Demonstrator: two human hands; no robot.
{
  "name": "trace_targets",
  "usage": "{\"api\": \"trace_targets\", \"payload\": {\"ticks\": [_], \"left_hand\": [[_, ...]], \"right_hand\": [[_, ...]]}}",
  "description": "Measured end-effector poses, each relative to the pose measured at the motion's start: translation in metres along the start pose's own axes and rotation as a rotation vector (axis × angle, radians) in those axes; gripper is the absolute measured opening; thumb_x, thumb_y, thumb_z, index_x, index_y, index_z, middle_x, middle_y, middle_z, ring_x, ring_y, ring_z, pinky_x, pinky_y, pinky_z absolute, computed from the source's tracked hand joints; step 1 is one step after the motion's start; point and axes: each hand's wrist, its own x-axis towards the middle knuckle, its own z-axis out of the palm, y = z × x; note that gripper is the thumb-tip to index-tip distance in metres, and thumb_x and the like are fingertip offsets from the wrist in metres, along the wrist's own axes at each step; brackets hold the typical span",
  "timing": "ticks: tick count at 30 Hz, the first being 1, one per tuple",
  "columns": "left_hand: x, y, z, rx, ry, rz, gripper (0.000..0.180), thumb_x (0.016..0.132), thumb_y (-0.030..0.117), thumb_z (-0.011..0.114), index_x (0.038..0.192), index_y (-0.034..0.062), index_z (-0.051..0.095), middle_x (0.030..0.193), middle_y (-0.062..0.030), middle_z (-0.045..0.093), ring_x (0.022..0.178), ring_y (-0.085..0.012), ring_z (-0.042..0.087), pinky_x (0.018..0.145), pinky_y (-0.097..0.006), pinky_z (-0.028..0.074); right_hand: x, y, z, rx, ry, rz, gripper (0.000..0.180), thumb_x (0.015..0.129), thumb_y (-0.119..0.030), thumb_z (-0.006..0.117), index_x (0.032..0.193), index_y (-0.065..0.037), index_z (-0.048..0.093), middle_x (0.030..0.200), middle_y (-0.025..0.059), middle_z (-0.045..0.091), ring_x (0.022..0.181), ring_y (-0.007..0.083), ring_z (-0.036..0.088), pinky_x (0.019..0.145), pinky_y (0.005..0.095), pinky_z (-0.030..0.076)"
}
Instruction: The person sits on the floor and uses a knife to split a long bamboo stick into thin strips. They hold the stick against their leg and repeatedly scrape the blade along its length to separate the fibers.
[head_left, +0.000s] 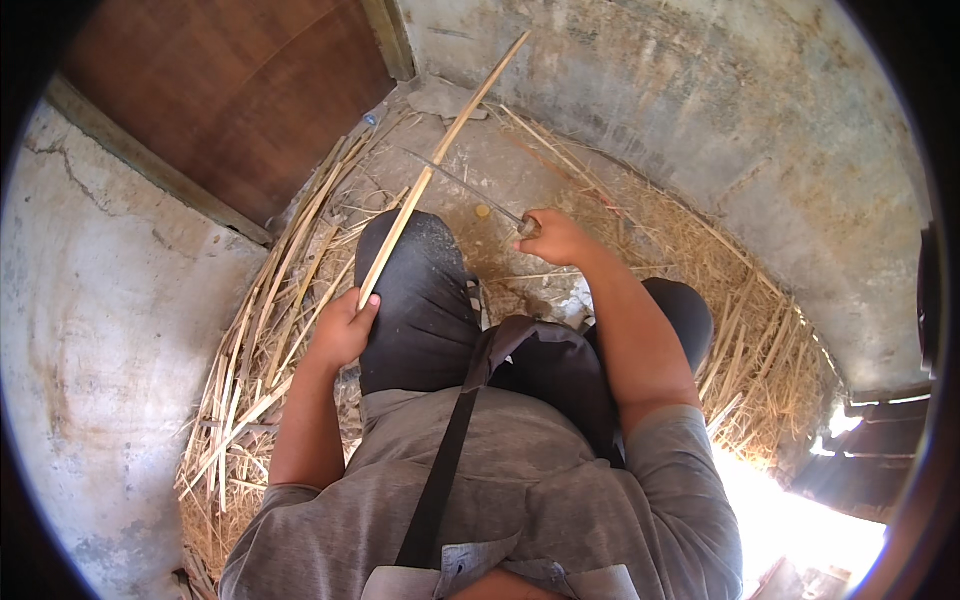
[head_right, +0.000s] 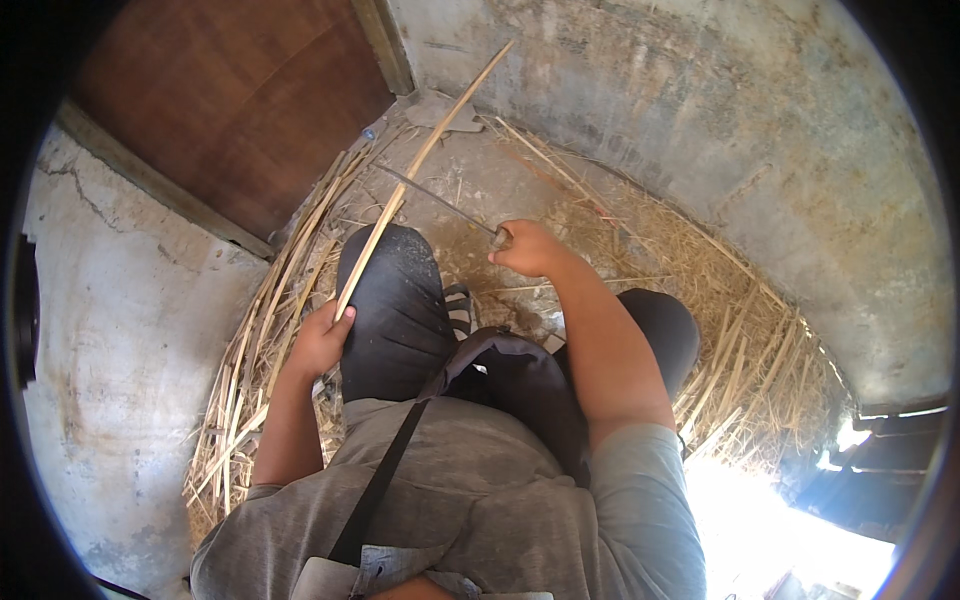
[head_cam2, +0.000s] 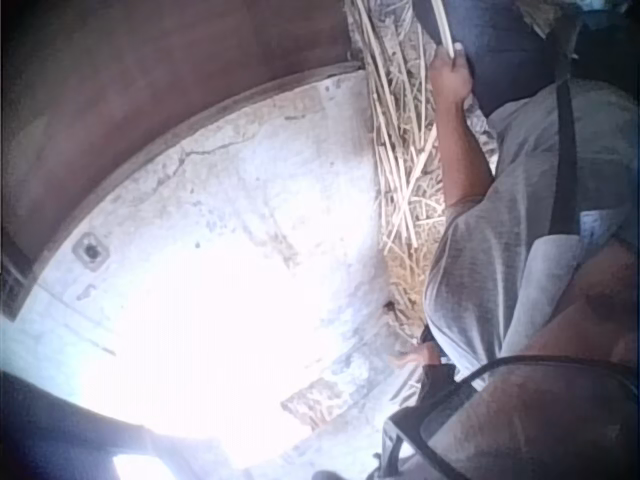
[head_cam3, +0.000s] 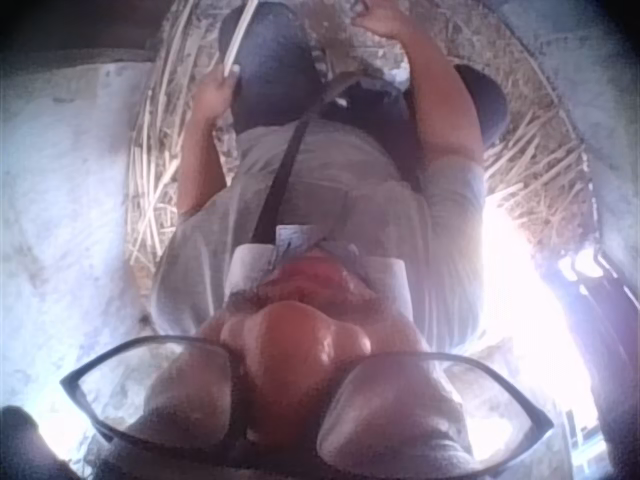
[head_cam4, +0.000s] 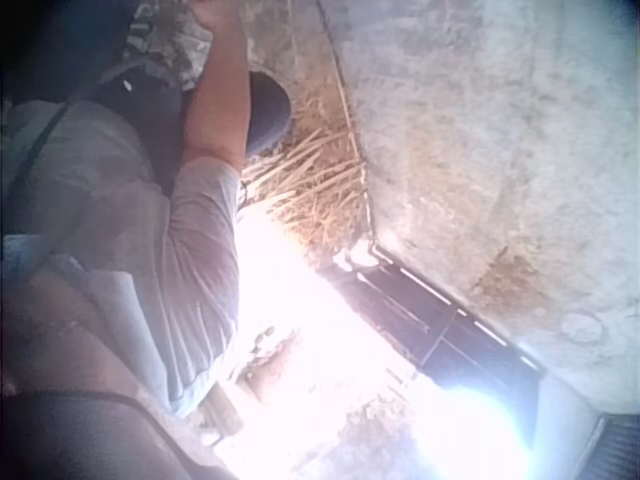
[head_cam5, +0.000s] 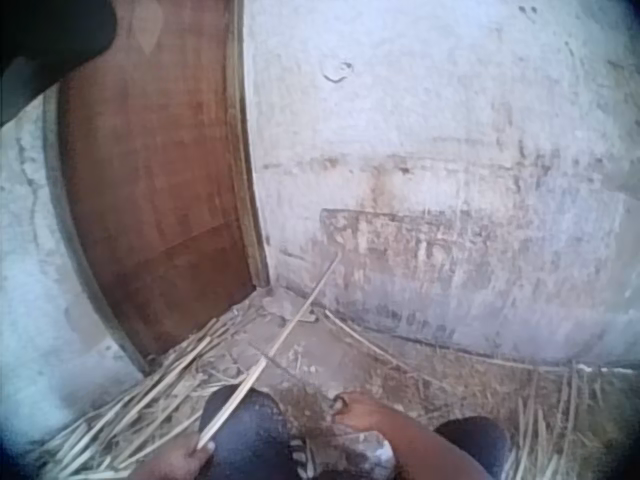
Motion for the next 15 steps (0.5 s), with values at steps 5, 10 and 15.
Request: {"api": "trace_targets", "payload": {"ticks": [5, 10, 15], "left_hand": [[0.0, -0.003, 0.001, 0.004, 0.0, -0.004, 0.039, 0.104, 0.039, 0.058, 0.094, 0.0016, 0.061, 0.085, -0.0221, 0.066, 0.081, -0.0394, 0.063, 0.076, -0.044, 0.049], [-0.001, 0.011, -0.004, 0.006, -0.02, -0.034, 0.039, 0.104, 0.039, 0.058, 0.093, 0.0014, 0.06, 0.085, -0.0221, 0.065, 0.081, -0.0398, 0.063, 0.077, -0.045, 0.049], [-0.001, 0.006, -0.003, 0.016, -0.008, -0.023, 0.039, 0.103, 0.039, 0.058, 0.093, 0.0014, 0.06, 0.085, -0.0224, 0.066, 0.082, -0.04, 0.063, 0.077, -0.045, 0.049]], "right_hand": [[-0.004, -0.01, -0.018, 0.005, -0.062, 0.039, 0.064, 0.079, -0.041, 0.081, 0.124, 0.003, 0.067, 0.116, 0.0272, 0.069, 0.11, 0.0426, 0.066, 0.095, 0.0455, 0.052], [-0.004, -0.002, -0.009, -0.039, 0.008, -0.006, 0.064, 0.079, -0.043, 0.081, 0.123, 0.003, 0.068, 0.114, 0.0265, 0.07, 0.109, 0.0422, 0.067, 0.094, 0.0455, 0.052], [-0.002, 0.0, -0.005, -0.012, 0.018, 0.001, 0.064, 0.08, -0.044, 0.081, 0.122, 0.003, 0.068, 0.113, 0.0264, 0.07, 0.108, 0.0421, 0.067, 0.094, 0.0453, 0.052]]}}
